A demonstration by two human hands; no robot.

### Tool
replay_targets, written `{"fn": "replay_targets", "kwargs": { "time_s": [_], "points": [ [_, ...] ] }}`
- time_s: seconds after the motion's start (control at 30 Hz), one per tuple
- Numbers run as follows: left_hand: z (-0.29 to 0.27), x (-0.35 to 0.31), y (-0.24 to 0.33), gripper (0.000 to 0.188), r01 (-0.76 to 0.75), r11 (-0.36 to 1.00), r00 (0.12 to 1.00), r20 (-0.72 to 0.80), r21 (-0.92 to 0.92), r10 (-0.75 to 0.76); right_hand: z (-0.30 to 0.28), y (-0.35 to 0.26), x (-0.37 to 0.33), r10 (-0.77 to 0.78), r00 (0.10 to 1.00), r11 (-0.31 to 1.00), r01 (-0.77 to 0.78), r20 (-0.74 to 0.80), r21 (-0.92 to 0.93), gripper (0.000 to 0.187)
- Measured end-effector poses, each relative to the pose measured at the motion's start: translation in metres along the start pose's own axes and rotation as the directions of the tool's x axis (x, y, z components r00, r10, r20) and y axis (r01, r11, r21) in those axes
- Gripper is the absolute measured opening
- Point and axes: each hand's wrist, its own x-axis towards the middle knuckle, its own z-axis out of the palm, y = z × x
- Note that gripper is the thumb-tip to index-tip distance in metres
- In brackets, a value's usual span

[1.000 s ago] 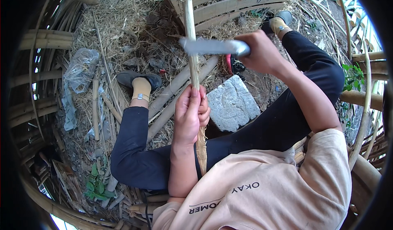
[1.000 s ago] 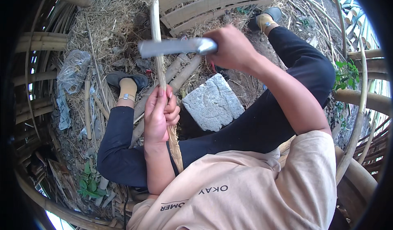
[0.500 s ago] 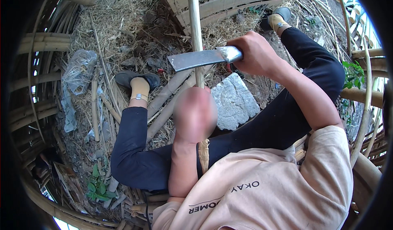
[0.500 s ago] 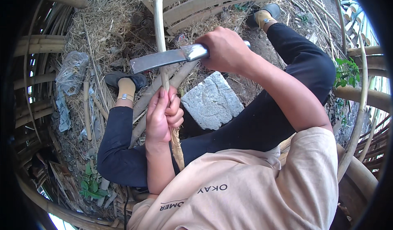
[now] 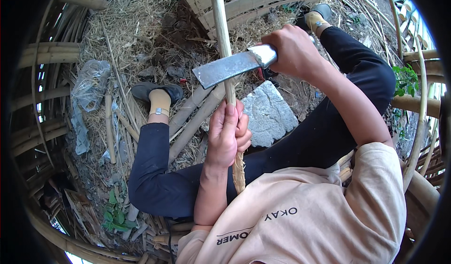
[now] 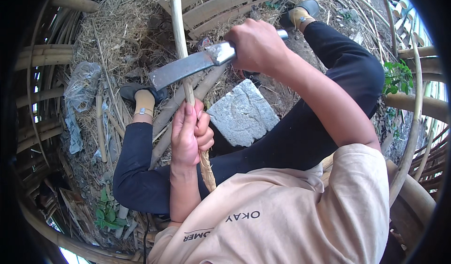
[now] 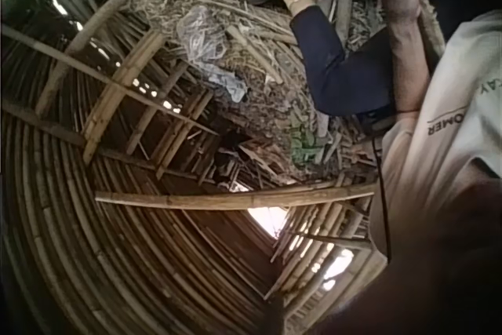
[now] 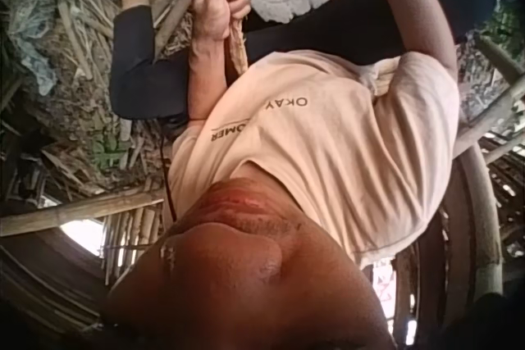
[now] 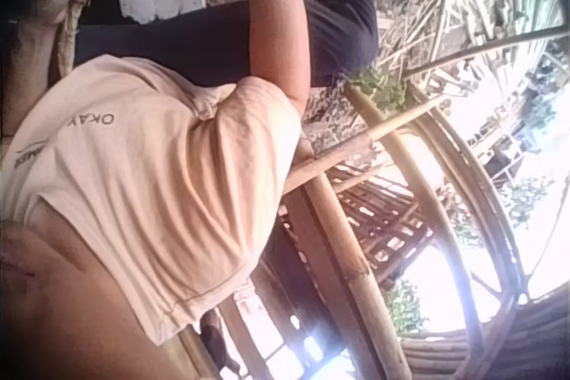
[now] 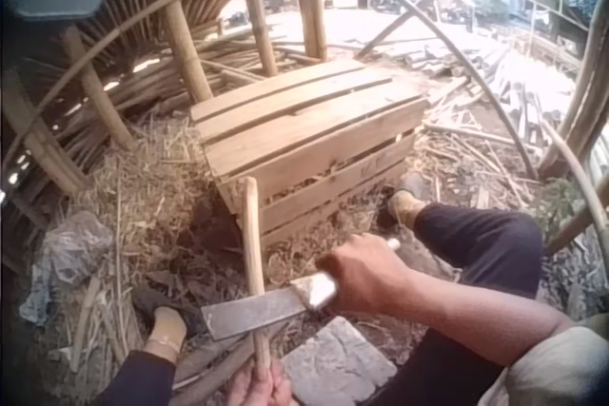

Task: The person uses a blade to shave the outer bark from a length of thin wood, holding the wood in one hand while repeatedly scraping it with the tool to expose the lighter wood underneath.

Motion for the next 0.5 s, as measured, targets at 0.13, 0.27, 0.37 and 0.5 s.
{"fn": "replay_targets", "kwargs": {
  "time_s": [0.13,0.27,0.37,0.5],
  "points": [
    [0.01,-0.004,-0.009,0.029,0.031,0.998,0.999,0.024,0.051,-0.033,-0.015,0.043,0.029,0.211,0.96,0.97,-0.229,-0.184,-0.079,0.023],
    [0.005,-0.001,-0.005,0.027,0.045,0.999,0.995,0.086,-0.018,-0.043,-0.017,0.05,0.023,0.026,0.946,0.999,-0.013,-0.322,0.042,0.027],
    [-0.005,0.003,-0.002,0.026,0.026,1.0,0.999,-0.025,-0.003,-0.026,-0.01,0.039,0.017,0.05,0.951,0.99,-0.007,-0.304,0.14,0.026],
    [-0.006,0.004,-0.001,0.026,-0.023,0.994,0.99,-0.137,0.111,0.038,-0.013,0.019,0.005,0.009,0.985,0.987,0.018,-0.17,0.159,0.022]
  ]
}}
